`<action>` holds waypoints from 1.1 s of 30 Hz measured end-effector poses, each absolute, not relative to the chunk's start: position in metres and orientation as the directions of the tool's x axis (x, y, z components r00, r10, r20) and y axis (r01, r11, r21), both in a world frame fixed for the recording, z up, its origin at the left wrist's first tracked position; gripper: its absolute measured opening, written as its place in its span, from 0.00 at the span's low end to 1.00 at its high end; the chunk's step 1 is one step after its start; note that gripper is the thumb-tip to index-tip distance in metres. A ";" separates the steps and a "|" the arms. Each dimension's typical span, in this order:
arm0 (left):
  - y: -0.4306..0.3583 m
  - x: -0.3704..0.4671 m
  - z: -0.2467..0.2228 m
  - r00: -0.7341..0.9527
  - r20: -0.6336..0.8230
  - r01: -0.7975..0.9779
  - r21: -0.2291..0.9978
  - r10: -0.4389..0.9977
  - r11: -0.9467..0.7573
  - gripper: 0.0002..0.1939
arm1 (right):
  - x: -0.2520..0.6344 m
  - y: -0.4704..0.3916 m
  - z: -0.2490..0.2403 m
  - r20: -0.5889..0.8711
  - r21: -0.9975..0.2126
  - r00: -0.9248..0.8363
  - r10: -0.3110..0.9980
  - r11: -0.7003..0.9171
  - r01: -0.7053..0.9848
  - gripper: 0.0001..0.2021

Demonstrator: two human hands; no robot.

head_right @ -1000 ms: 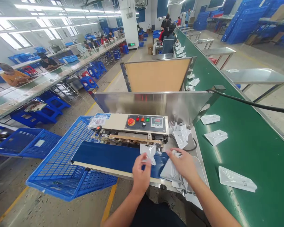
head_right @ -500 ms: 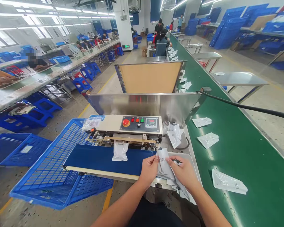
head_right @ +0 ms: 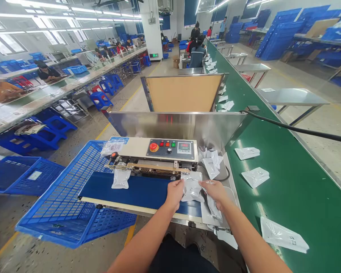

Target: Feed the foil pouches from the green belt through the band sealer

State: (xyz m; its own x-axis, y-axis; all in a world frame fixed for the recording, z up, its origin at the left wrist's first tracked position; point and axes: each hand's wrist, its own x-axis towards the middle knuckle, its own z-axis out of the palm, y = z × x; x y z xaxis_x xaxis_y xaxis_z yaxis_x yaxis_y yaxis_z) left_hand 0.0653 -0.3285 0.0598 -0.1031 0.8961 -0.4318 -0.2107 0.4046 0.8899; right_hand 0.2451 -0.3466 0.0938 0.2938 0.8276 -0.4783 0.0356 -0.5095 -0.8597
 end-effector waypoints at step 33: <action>-0.344 0.088 0.059 -0.125 -0.386 0.011 0.921 0.914 0.390 0.30 | 0.249 -0.381 0.083 -0.480 -0.877 0.392 0.785 -0.436 -0.201 0.24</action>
